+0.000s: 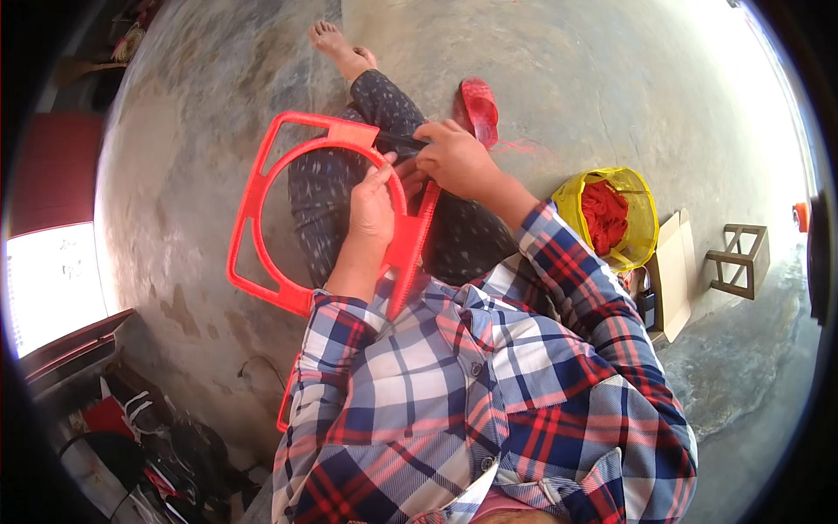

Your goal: Wrapping and weaving red plastic cord around a metal frame to create a seat.

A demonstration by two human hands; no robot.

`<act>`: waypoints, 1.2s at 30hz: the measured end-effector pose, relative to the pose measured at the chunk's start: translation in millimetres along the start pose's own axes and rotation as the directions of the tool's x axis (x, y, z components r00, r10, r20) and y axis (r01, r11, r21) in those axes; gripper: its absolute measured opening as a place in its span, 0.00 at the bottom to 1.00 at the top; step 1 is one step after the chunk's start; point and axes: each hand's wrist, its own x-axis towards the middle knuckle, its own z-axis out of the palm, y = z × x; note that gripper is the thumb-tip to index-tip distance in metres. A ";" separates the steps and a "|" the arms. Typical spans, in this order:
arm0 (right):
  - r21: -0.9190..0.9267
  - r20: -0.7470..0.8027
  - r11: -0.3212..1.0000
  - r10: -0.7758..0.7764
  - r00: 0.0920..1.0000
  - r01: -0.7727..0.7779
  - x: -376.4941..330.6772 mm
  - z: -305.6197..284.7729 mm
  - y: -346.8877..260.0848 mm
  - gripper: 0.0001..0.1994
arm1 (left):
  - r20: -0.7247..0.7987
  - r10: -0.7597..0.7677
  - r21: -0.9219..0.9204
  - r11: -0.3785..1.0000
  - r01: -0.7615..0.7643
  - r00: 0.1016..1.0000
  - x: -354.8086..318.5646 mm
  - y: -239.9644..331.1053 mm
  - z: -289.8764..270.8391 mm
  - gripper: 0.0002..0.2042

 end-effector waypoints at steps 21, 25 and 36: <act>0.905 0.096 0.273 0.615 0.783 -0.325 -64.9 -78.8 -13.6 0.08 | 0.168 -0.504 0.095 0.864 0.495 0.847 0.4 1.0 -7.2 0.22; 0.996 0.087 -0.046 0.503 0.860 -0.075 -84.9 -151.1 -35.3 0.08 | 0.084 -0.496 0.077 0.868 0.491 0.864 6.1 -0.3 -15.7 0.16; 0.580 -0.607 0.250 0.768 0.206 0.775 -227.9 -345.7 -10.3 0.06 | 0.043 -0.409 -0.010 0.912 0.409 0.912 11.7 9.8 -30.5 0.15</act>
